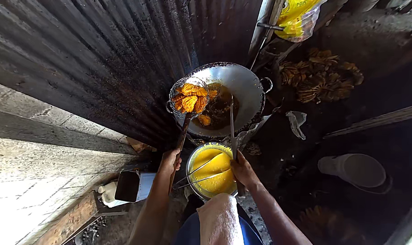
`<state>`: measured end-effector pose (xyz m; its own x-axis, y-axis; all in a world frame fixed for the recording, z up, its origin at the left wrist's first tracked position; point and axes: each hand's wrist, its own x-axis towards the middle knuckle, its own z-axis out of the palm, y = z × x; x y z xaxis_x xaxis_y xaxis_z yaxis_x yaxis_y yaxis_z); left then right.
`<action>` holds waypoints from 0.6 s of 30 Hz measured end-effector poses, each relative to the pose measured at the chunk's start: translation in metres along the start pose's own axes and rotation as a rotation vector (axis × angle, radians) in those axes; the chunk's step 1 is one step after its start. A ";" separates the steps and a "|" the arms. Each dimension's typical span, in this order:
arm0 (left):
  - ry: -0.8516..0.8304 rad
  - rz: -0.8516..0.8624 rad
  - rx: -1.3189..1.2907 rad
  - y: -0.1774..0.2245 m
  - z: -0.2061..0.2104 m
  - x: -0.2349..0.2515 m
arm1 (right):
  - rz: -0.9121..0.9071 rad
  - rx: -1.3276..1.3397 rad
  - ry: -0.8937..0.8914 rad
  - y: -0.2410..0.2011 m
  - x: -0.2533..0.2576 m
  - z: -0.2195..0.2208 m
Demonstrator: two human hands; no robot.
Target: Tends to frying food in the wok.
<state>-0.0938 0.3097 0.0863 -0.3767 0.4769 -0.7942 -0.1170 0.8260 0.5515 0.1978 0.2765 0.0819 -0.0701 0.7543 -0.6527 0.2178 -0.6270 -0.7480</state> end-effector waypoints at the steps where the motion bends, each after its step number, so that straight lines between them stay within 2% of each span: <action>1: 0.005 0.001 -0.003 0.002 -0.001 -0.001 | 0.033 0.141 -0.024 0.000 0.000 0.005; 6: 0.047 0.013 -0.008 0.014 -0.010 -0.006 | 0.275 0.815 -0.171 -0.015 -0.016 0.035; 10: 0.057 0.022 -0.027 0.016 -0.016 -0.009 | 0.254 1.291 -0.265 -0.022 -0.013 0.042; 12: 0.054 0.026 -0.035 0.014 -0.017 -0.009 | 0.205 1.369 -0.294 -0.017 0.008 0.041; 15: 0.047 0.027 -0.036 0.012 -0.018 -0.013 | 0.170 1.339 -0.300 -0.008 0.049 0.043; 18: 0.043 0.022 -0.040 0.008 -0.018 -0.014 | 0.044 1.359 -0.347 0.002 0.095 0.042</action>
<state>-0.1061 0.3041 0.1059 -0.4186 0.4805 -0.7706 -0.1445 0.8025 0.5789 0.1505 0.3389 0.0135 -0.3654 0.7689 -0.5247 -0.8598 -0.4948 -0.1263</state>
